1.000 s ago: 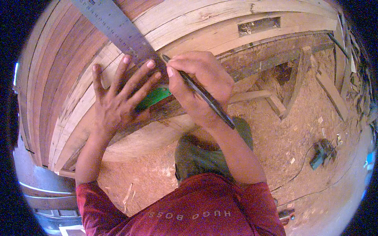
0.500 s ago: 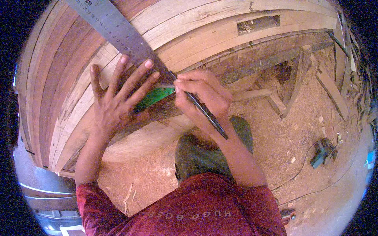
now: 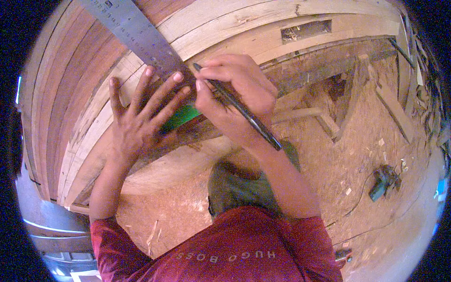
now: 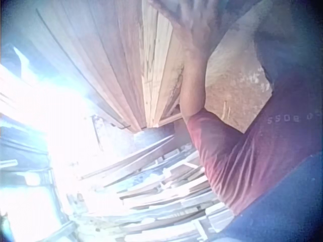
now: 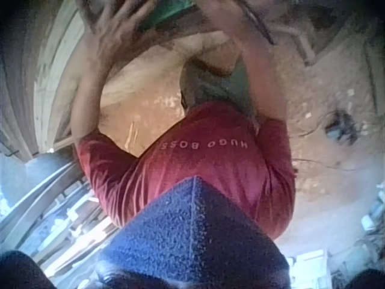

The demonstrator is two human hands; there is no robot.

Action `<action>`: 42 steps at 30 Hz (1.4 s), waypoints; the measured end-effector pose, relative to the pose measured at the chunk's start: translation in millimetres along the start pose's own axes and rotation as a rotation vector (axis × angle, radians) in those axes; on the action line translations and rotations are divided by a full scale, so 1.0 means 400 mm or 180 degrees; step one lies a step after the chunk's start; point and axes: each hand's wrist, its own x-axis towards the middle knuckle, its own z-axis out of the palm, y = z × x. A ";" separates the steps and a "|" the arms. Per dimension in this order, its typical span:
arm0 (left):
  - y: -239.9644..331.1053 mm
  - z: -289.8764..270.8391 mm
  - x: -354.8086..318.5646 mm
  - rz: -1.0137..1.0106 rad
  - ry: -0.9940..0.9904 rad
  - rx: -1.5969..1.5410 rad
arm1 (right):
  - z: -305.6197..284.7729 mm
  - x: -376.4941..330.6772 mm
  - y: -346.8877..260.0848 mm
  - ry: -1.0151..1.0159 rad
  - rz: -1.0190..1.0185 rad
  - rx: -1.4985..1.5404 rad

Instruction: The person marks lines on wooden boards using a speed square and a pencil.

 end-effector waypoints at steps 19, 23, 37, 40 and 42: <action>0.012 0.005 0.000 -0.0074 -0.0029 0.0003 | -0.005 -0.094 0.014 0.0209 0.0070 -0.0030; 0.010 0.003 0.001 -0.0100 -0.0032 0.0095 | 0.019 -0.043 0.021 0.0245 -0.0205 0.0101; 0.008 0.015 -0.017 -0.0088 0.0005 0.0215 | -0.098 -0.174 0.013 0.0119 0.0483 -0.0223; -0.004 0.018 -0.041 -0.0087 0.0092 0.0355 | -0.127 -0.183 0.019 0.0087 0.0550 -0.0294; -0.003 0.014 -0.044 -0.0117 0.0048 0.0247 | -0.132 -0.186 0.018 0.0037 0.0604 -0.0352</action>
